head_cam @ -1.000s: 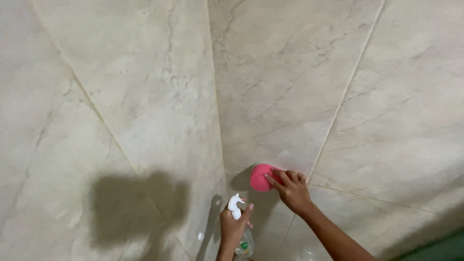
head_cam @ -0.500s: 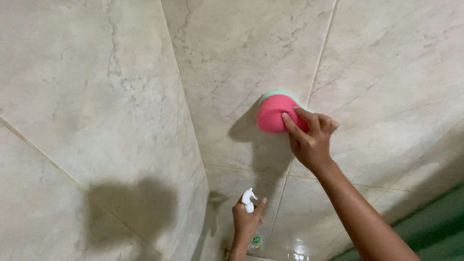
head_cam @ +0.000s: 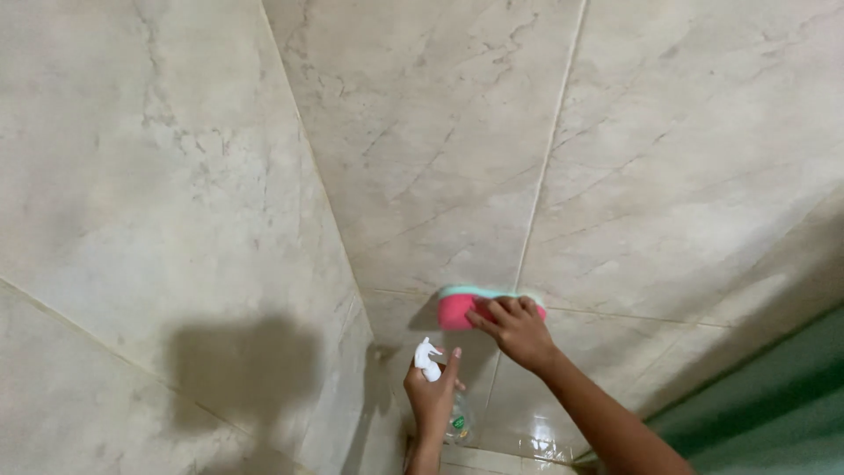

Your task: The person sprays a cleaning solution onto the tiled wall and scrubs the surface with a pink sponge. They repeatedly apply the spray and wipe the tiles in a circular motion to clean the grout lines and tile faces.

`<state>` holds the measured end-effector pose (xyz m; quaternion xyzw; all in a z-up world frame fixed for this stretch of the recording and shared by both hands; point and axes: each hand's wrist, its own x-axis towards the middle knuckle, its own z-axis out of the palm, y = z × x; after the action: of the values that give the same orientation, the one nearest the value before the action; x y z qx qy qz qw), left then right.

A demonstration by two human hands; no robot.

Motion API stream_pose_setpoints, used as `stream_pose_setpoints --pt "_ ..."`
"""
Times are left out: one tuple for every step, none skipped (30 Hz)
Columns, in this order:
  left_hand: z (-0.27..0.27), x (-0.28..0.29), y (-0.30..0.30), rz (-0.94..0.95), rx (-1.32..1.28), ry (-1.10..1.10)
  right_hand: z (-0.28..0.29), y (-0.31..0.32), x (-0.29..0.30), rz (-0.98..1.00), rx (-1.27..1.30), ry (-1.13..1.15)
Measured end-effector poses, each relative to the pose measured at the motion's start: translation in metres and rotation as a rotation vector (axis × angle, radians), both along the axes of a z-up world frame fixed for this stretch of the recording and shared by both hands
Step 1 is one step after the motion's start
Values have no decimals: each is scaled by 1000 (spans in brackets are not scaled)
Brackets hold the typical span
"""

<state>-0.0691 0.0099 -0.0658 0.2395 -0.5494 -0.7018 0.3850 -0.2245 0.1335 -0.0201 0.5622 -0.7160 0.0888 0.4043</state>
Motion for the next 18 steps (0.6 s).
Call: stream_pose_setpoints --pt "1 1 3 1 0 -3 -17 5 -3 1 0 -3" --pt "1 2 6 -3 2 -20 -35 11 -7 -13 101 -55" --pt "1 5 10 -7 7 -40 -53 18 -9 -26 204 -111" --pt "-1 8 15 -6 9 -46 -65 28 -10 -25 206 -117" --pt "-1 8 19 -12 -11 -65 -74 37 -14 -45 251 -113" --pt "-1 9 23 -18 -30 -85 -83 47 -19 -65 296 -110" --pt "-6 7 28 -9 -27 -85 -80 56 -23 -57 299 -109" --pt "-10 5 33 -24 -22 -87 -77 64 -27 -62 266 -76" --pt "-15 2 40 -46 -16 -90 -74 76 -31 -74 233 -45" --pt "-19 0 49 -45 -13 -93 -61 86 -33 -73 236 -48" --pt "-22 -5 59 -88 5 -73 -46 96 -37 -94 167 -5" --pt "-24 -9 68 -130 23 -52 -31 106 -41 -116 98 37" --pt "-26 -15 81 -131 29 -54 -13 118 -41 -116 103 36" --pt "-28 -20 94 -161 54 -87 5 129 -41 -121 3 68" --pt "-28 -26 104 -187 74 -115 25 138 -43 -123 -101 104" --pt "-29 -34 116 -185 75 -112 43 147 -47 -121 -101 107" --pt "-31 -40 127 -207 41 -63 60 156 -51 -130 -213 150" --pt "-33 -47 139 -228 6 -15 76 165 -54 -138 -326 193"
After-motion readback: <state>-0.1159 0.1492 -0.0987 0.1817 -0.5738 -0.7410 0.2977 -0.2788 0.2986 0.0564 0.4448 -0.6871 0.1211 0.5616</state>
